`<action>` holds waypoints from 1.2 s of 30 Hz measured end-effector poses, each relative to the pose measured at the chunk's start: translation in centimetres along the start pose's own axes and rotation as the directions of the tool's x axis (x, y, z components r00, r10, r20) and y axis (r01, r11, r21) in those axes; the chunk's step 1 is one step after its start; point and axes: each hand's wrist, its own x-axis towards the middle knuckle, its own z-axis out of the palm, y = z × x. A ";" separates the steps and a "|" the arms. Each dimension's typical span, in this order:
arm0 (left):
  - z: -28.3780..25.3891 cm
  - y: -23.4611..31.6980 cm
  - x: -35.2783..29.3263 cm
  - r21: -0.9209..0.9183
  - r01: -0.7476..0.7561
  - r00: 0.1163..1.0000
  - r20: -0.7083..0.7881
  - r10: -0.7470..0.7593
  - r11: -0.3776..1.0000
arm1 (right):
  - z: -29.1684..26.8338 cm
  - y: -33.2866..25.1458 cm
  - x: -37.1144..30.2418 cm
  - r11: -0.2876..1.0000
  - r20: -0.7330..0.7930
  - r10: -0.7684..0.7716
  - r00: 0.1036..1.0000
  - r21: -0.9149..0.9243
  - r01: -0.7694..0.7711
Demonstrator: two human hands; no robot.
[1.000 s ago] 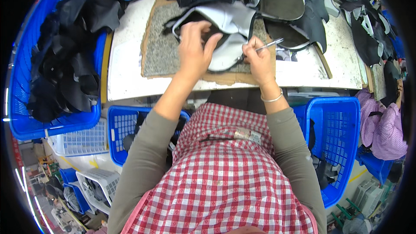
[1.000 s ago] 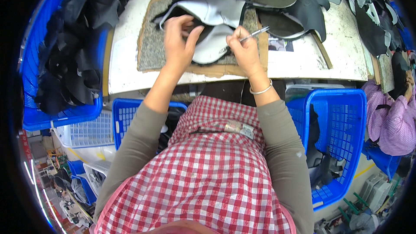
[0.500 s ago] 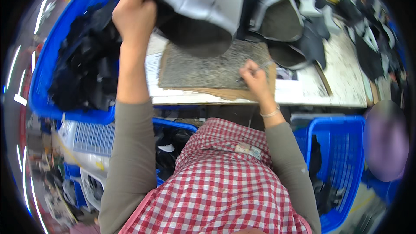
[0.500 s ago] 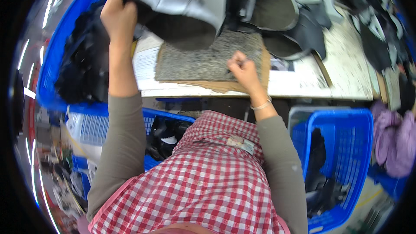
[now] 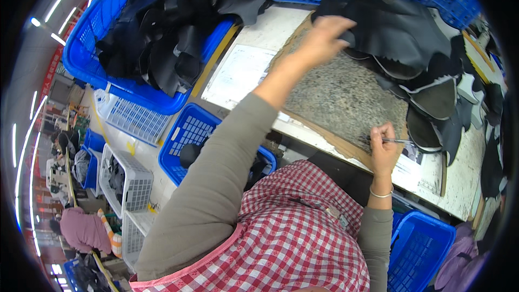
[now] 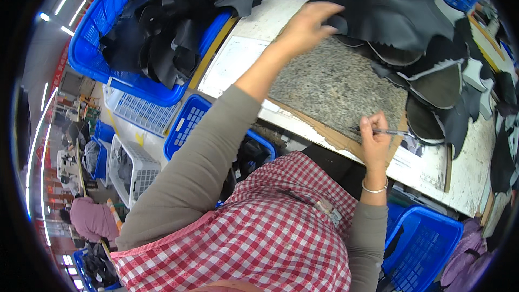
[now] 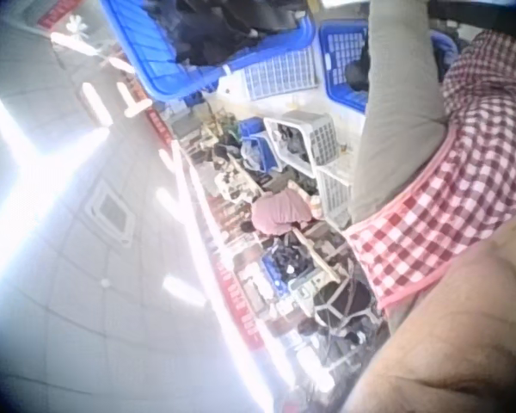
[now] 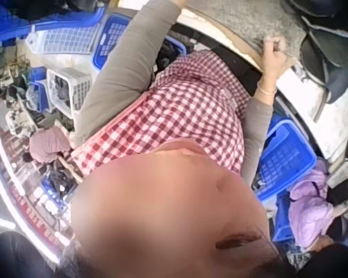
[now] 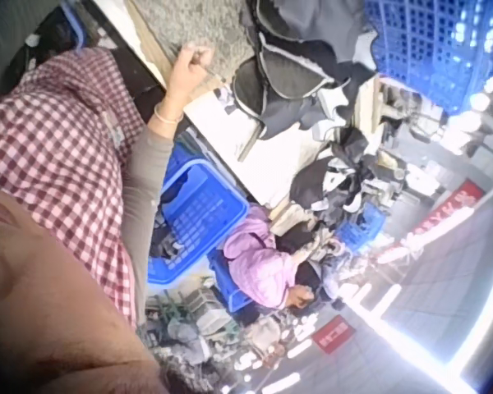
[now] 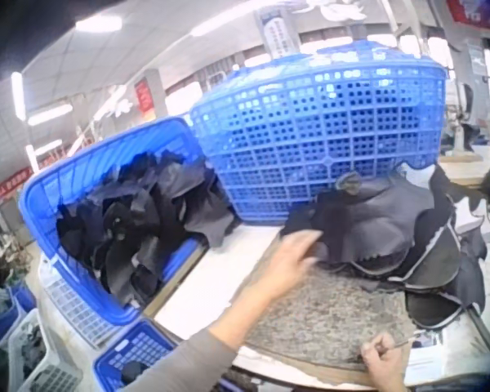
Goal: The person repeatedly picks black shoe uppers from a blue basket, places them on a work mat, and uses a hammer to tap the edges. They also handle white shoe uppers, using a pen to mark them. Finished pieces are placed into a blue basket.
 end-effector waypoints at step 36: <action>-13.9 -1.0 1.6 0.055 0.412 0.899 0.140 -0.415 0.910 | 1.1 -3.0 0.9 0.996 0.098 -0.087 0.991 -0.028 0.090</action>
